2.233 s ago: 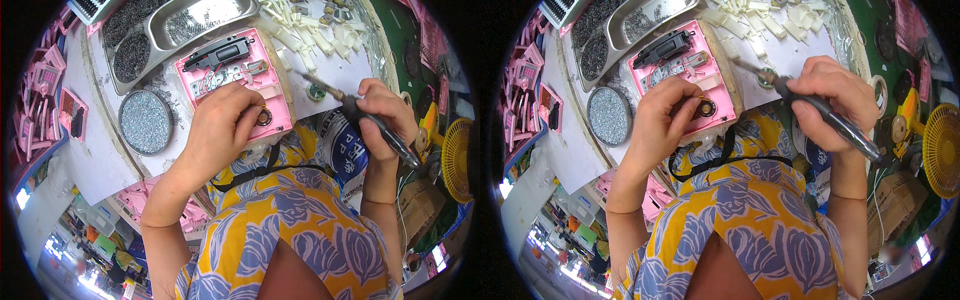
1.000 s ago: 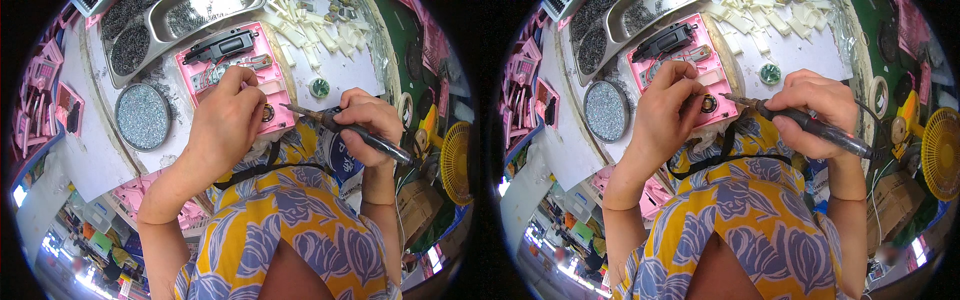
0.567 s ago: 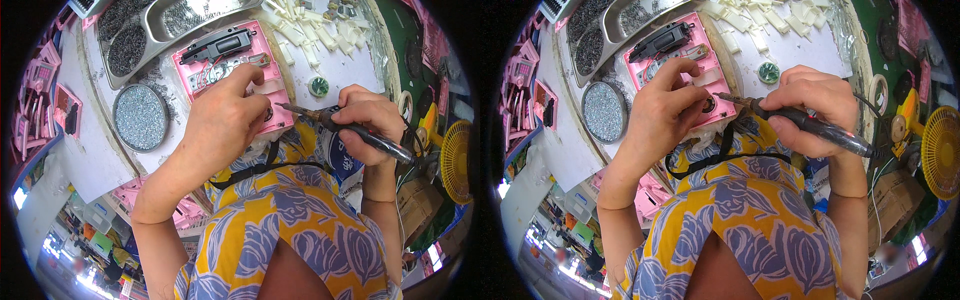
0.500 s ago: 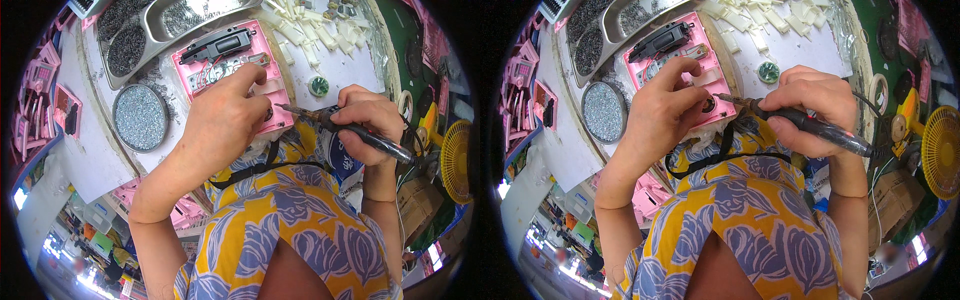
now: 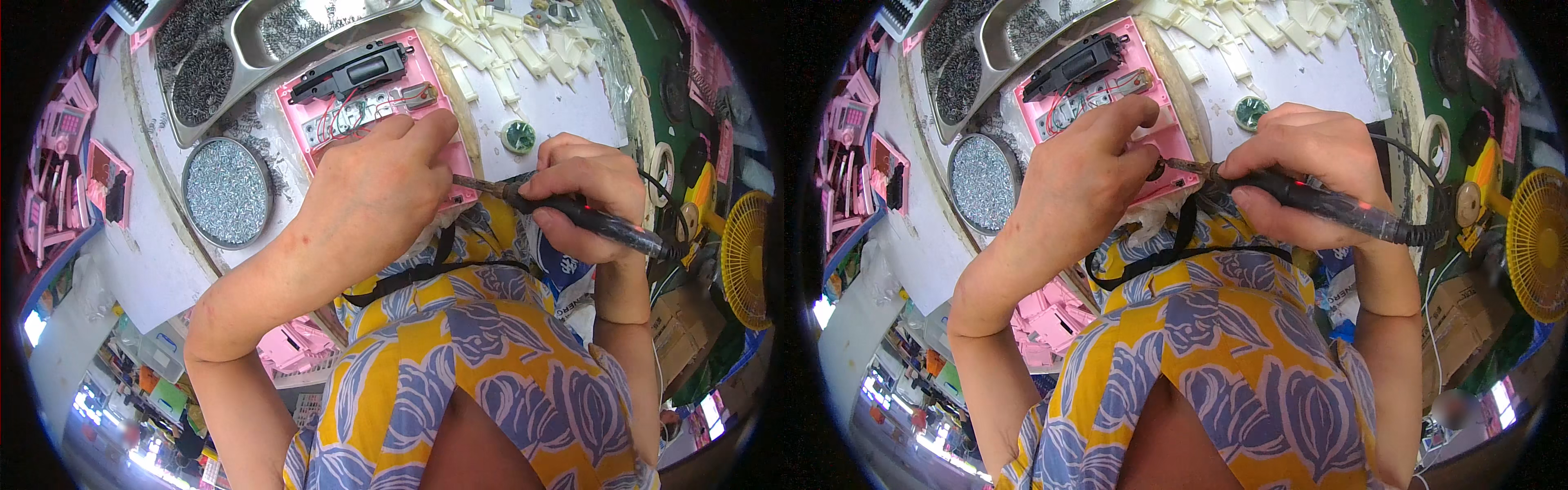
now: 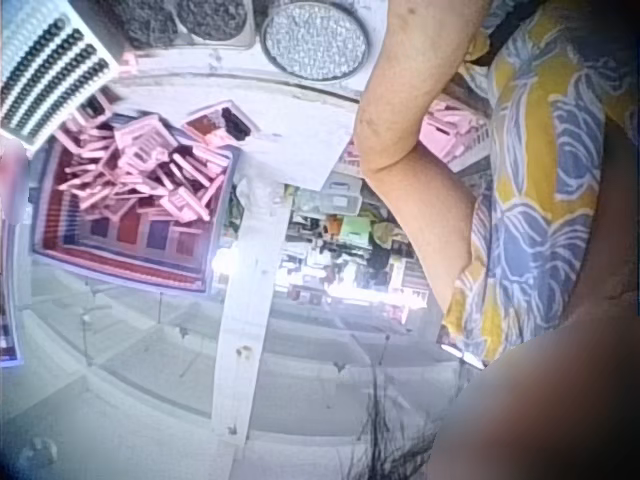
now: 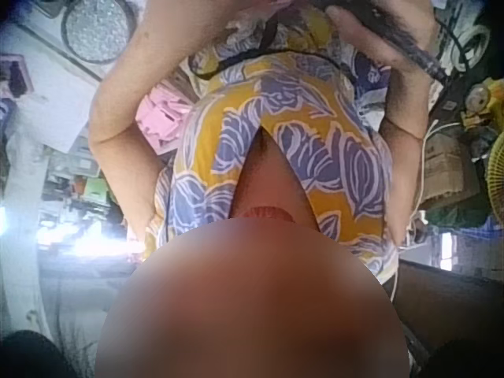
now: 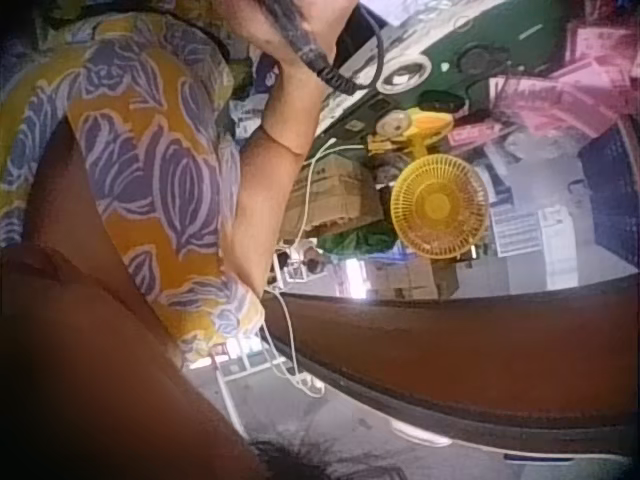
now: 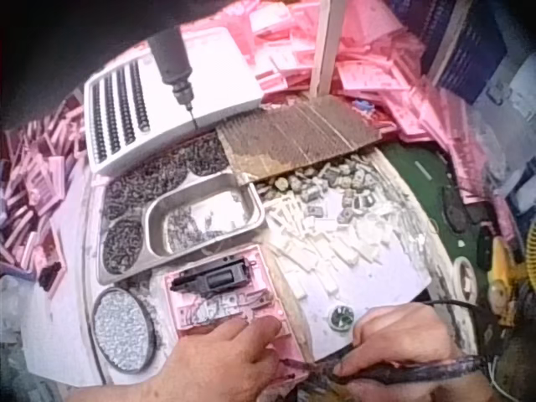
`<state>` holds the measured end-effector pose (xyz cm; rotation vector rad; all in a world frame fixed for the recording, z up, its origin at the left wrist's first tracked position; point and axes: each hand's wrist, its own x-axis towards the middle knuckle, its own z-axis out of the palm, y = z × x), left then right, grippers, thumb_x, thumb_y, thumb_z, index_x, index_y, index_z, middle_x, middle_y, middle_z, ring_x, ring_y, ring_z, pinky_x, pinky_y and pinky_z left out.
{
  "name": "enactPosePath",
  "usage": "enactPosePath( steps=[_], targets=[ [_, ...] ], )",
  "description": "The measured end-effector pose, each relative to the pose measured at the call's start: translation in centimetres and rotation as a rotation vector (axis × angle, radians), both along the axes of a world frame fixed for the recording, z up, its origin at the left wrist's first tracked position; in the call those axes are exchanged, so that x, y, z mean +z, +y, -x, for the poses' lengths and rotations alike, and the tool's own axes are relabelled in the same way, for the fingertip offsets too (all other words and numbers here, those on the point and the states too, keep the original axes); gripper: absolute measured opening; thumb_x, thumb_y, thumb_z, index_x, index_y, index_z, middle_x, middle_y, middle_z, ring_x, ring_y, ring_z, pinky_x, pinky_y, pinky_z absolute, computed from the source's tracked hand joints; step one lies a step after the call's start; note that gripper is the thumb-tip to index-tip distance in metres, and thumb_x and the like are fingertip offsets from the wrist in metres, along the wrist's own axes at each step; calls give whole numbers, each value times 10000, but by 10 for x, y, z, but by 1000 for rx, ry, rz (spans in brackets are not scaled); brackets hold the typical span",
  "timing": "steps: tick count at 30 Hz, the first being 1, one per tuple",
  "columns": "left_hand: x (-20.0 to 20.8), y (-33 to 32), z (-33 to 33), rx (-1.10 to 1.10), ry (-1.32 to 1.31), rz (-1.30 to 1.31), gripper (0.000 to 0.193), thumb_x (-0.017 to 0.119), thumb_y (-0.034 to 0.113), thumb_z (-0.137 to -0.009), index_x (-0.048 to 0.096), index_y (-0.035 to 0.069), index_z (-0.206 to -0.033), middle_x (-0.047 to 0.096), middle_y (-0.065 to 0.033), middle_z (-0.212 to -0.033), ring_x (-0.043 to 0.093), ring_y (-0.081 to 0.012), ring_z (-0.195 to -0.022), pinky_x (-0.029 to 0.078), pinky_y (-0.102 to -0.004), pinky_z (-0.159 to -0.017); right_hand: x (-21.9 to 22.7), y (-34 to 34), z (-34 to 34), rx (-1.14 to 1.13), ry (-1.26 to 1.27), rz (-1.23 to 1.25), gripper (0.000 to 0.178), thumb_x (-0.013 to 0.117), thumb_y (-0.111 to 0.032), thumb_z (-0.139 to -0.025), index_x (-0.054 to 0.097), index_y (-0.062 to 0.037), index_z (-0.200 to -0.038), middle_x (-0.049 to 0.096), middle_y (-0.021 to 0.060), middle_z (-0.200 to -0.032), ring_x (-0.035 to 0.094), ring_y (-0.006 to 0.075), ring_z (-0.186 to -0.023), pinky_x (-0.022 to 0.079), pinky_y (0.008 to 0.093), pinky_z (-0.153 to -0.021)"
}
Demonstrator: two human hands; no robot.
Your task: Assembling and soldering components of a pink electronic toy at a factory workbench.
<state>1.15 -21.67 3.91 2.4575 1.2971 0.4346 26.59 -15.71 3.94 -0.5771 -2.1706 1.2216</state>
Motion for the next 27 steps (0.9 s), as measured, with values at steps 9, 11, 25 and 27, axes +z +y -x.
enactPosePath(
  steps=[9, 11, 25, 27],
  targets=[
    [1, -2, 1, -19, 27, 13, 80, 665, 131, -722, 635, 58, -709, 562, -57, -1034, 616, -230, -895, 579, -354, -632, 14, 2, -36, -75, -18, 4, 215, 762, -63, -726, 711, 18, -918, 648, 85, -727, 588, 188, -617, 450, 294, -583],
    [-2, 2, 2, -53, 16, -13, 75, 663, 127, -719, 635, 58, -729, 567, -59, -1049, 614, -236, -892, 581, -356, -648, 23, -11, -82, -410, 47, 131, 219, 723, -107, -802, 695, 29, -973, 656, 73, -859, 584, 150, -720, 449, 277, -648],
    [12, 0, -9, -31, 77, 7, 161, 709, 25, -704, 692, 30, -864, 647, -112, -1113, 671, -265, -862, 573, -377, -687, 63, 0, -245, -1483, 401, -173, 61, 686, -63, -921, 703, -4, -928, 607, -22, -754, 420, 28, -558, 288, 193, -513],
    [12, 1, -12, -21, 74, 17, 211, 744, -17, -684, 713, 28, -888, 650, -114, -1095, 692, -265, -835, 573, -383, -692, 54, 27, -246, -1461, 413, -153, 91, 725, -95, -905, 720, -7, -931, 596, -35, -722, 441, 31, -559, 306, 196, -513]
  ],
)
